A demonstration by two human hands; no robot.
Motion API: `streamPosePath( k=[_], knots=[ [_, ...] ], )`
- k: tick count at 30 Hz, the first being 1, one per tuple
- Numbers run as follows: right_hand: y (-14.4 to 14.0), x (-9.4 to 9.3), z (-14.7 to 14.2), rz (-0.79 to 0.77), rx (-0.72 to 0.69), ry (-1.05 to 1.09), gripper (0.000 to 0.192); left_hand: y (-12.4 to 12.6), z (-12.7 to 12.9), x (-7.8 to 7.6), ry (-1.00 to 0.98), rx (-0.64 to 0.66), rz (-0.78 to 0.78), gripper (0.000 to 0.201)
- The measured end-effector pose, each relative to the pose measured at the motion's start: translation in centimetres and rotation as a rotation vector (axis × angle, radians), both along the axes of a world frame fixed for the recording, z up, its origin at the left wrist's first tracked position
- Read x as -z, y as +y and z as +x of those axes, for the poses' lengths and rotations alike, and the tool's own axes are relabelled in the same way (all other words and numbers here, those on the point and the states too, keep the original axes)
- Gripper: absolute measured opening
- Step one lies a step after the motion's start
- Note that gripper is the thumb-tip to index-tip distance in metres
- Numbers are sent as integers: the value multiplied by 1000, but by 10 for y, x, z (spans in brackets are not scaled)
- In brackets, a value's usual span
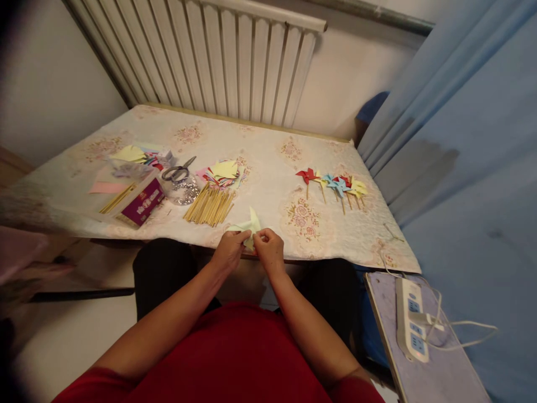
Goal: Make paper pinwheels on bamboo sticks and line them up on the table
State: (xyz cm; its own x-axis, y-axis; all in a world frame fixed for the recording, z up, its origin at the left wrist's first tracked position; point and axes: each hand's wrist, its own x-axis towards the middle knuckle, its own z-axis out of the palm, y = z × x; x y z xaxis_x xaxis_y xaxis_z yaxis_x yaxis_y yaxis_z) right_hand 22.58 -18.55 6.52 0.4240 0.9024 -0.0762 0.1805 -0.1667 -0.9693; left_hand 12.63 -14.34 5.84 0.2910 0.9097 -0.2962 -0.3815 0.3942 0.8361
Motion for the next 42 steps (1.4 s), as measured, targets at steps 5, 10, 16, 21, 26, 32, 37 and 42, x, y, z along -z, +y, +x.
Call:
streamPosePath(
  k=[5, 10, 16, 21, 26, 32, 37, 42],
  knots=[
    [1, 1, 4, -23, -38, 15, 16, -2, -1, -5, 40, -5, -16, 23],
    [1, 2, 4, -38, -44, 47, 17, -2, -2, -8, 51, -9, -17, 25],
    [1, 3, 5, -48, -40, 56, 18, -1, -2, -5, 53, 7, -25, 25],
    [0, 4, 4, -52, -35, 33, 18, -1, -1, -2, 49, 11, 12, 23],
    [-6, -1, 4, -26, 15, -37, 22, -1, -1, 1, 46, 2, 10, 22],
    [-3, -15, 29, 125, 285, -170, 29, 0, -3, 4, 22, 59, -17, 24],
    [7, -10, 48, -5, -52, -37, 33, 2, -2, 12, 24, 131, 27, 23],
    [8, 3, 43, -70, -225, 141, 29, 0, -4, 8, 106, 172, 47, 23]
  ],
)
